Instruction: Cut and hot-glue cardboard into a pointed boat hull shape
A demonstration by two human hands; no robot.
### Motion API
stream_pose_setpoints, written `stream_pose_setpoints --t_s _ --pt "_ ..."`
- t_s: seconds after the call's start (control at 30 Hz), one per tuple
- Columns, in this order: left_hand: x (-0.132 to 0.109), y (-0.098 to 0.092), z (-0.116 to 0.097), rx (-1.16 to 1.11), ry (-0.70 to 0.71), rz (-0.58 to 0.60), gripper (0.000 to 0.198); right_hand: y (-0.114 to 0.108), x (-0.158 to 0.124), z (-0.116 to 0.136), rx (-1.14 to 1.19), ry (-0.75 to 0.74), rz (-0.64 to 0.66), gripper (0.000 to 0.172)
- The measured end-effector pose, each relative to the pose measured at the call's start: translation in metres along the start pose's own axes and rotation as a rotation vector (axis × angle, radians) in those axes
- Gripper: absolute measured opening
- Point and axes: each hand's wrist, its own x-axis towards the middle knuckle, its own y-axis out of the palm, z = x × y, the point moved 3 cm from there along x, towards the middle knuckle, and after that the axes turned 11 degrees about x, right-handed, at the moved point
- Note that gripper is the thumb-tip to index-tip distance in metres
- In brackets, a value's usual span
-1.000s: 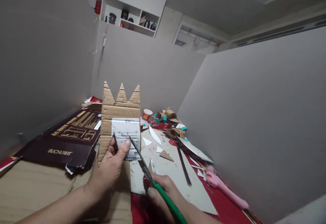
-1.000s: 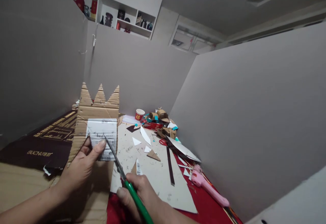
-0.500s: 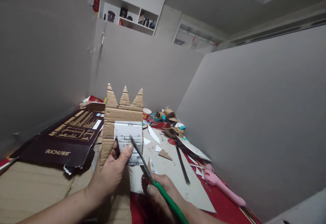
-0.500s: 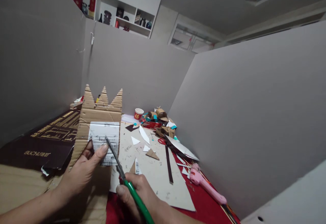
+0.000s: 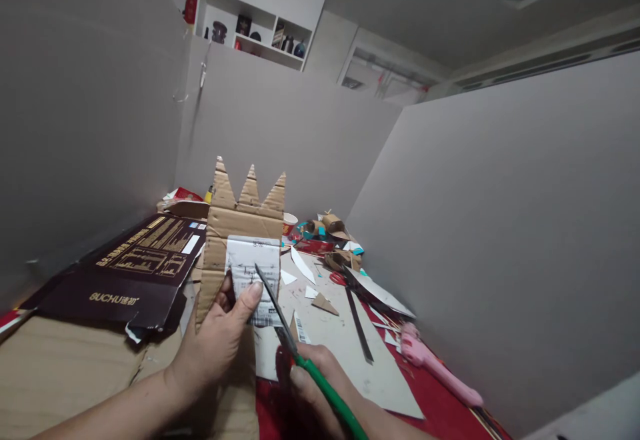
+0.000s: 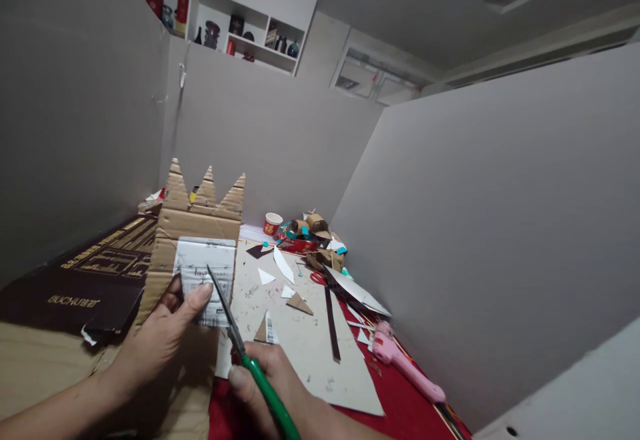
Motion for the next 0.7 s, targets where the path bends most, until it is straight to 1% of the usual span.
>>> stream_pose_setpoints --t_s 0.1,0.2,0.37,0.53,0.63,0.7 --pt "0.000 0.000 0.002 0.096 0.005 0.053 0.044 -0.001 0.000 -0.002 -0.013 0.014 0.012 0.043" --pt "-0.002 0.001 0.004 0.140 0.002 0.085 0.049 -0.002 0.000 0.001 -0.022 0.011 0.018 0.044" --pt "-0.004 0.002 0.003 0.116 0.019 0.067 0.051 0.000 0.000 0.008 0.035 0.000 0.018 0.041" --pt "-0.006 0.006 -0.002 0.085 0.004 0.076 0.055 0.001 0.000 0.006 0.071 -0.001 0.026 0.040" --pt "-0.006 0.009 -0.005 0.050 0.013 0.110 0.055 0.001 0.000 0.006 0.036 0.010 -0.001 0.041" --pt "-0.003 0.007 -0.009 0.043 0.053 0.167 0.051 -0.002 0.000 0.007 -0.019 0.006 -0.041 0.043"
